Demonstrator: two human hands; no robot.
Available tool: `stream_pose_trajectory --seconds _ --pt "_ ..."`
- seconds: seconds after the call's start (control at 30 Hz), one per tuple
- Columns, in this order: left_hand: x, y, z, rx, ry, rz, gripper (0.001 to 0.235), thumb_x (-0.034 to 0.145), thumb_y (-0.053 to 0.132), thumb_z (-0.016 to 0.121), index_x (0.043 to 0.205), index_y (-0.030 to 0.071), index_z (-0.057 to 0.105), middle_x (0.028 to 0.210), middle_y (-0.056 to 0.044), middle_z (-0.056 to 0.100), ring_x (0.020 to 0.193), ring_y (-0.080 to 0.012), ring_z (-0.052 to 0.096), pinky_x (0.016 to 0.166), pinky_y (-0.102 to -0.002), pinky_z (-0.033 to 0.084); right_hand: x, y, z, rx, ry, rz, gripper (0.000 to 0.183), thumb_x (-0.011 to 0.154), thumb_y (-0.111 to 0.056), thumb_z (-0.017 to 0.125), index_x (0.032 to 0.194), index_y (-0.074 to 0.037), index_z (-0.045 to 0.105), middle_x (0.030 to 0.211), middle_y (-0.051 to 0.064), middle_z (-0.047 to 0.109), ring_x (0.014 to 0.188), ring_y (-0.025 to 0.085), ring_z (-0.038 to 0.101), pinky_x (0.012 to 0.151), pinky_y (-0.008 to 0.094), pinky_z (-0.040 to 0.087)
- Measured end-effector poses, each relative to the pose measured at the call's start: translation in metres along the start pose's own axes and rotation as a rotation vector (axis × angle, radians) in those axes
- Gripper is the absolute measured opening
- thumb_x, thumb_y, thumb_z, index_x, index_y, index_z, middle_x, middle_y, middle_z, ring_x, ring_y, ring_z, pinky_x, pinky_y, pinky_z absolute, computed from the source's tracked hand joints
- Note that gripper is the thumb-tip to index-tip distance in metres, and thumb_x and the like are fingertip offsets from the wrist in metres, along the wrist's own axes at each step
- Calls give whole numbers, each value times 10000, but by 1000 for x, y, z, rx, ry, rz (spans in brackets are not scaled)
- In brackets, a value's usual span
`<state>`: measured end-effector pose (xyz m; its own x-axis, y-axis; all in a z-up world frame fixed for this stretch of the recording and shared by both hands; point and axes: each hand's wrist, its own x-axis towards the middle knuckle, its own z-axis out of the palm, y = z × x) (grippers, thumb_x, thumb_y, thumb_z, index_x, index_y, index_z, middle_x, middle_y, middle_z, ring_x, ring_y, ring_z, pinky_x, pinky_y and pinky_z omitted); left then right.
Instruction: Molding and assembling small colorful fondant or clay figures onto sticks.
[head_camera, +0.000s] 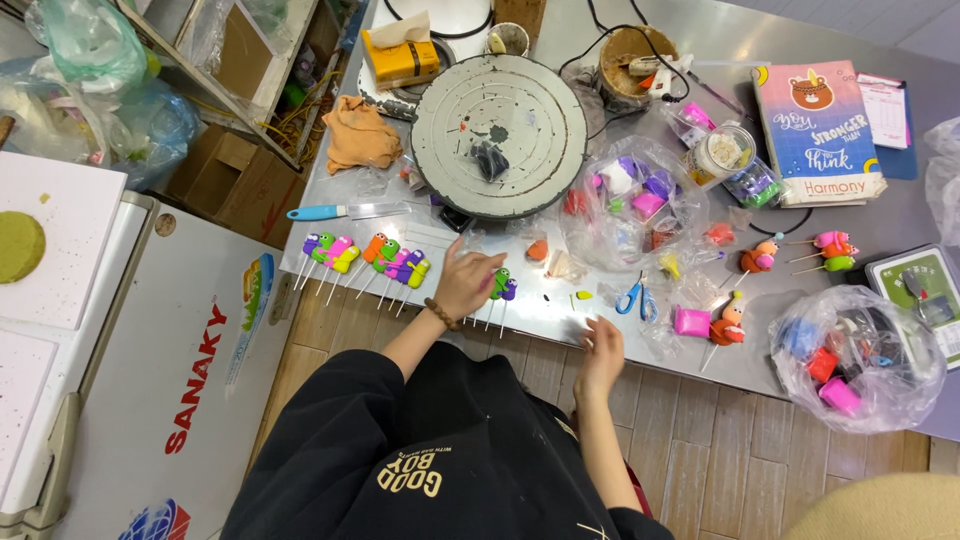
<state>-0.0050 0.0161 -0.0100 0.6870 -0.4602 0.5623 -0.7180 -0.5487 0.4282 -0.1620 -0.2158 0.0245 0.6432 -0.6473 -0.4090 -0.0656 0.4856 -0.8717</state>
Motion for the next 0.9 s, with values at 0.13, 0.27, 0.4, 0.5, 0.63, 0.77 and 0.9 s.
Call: stream_pose_trajectory --seconds 0.13,0.27,0.4,0.5,0.63,0.77,0.9 --pt "-23 -10 -18 58 6 -101 544 800 116 744 1323 238 661 981 78 760 998 -110 663 1193 -576 221 37 31 19 -828 -220 -357 232 868 -281 845 1048 -153 775 957 69 702 844 215 646 774 345 524" --pt "-39 4 -46 64 37 -122 501 805 35 736 1283 180 692 951 7 767 962 -169 683 1149 -574 268 56 36 38 -1101 -311 -577 206 792 -296 883 925 -181 774 988 48 652 985 316 632 893 425 493" --pt "-47 24 -73 66 53 -169 427 842 73 729 1250 194 702 971 38 762 973 -143 676 1150 -530 283 70 47 37 -1259 -341 -555 203 779 -382 873 836 -229 753 976 -16 626 1013 278 619 885 435 482" --pt "-38 46 -82 10 65 -198 371 852 92 731 1204 208 716 988 69 764 966 -129 680 1107 -476 332 65 44 36 -1087 -348 -428 155 816 -307 857 870 -206 753 882 -4 686 912 240 669 819 379 507" --pt "-22 67 -61 -260 19 -175 279 856 101 777 1123 177 755 1026 -22 769 955 -223 708 998 -458 450 47 26 31 -444 -530 -158 232 847 -55 821 1042 -81 699 811 55 751 708 93 651 701 228 507" --pt "28 116 -85 -614 -132 -170 200 883 116 766 1083 115 762 1038 -116 747 965 -364 700 920 -502 497 14 -5 22 -257 -688 -53 516 781 59 804 1159 -97 490 799 101 755 732 134 714 713 228 548" --pt "46 132 -83 -717 -260 -114 68 863 183 796 930 197 788 952 -11 733 887 -264 693 873 -406 493 3 -21 8 -182 -732 -113 548 744 58 844 1043 -115 419 801 116 778 714 128 718 690 229 552"
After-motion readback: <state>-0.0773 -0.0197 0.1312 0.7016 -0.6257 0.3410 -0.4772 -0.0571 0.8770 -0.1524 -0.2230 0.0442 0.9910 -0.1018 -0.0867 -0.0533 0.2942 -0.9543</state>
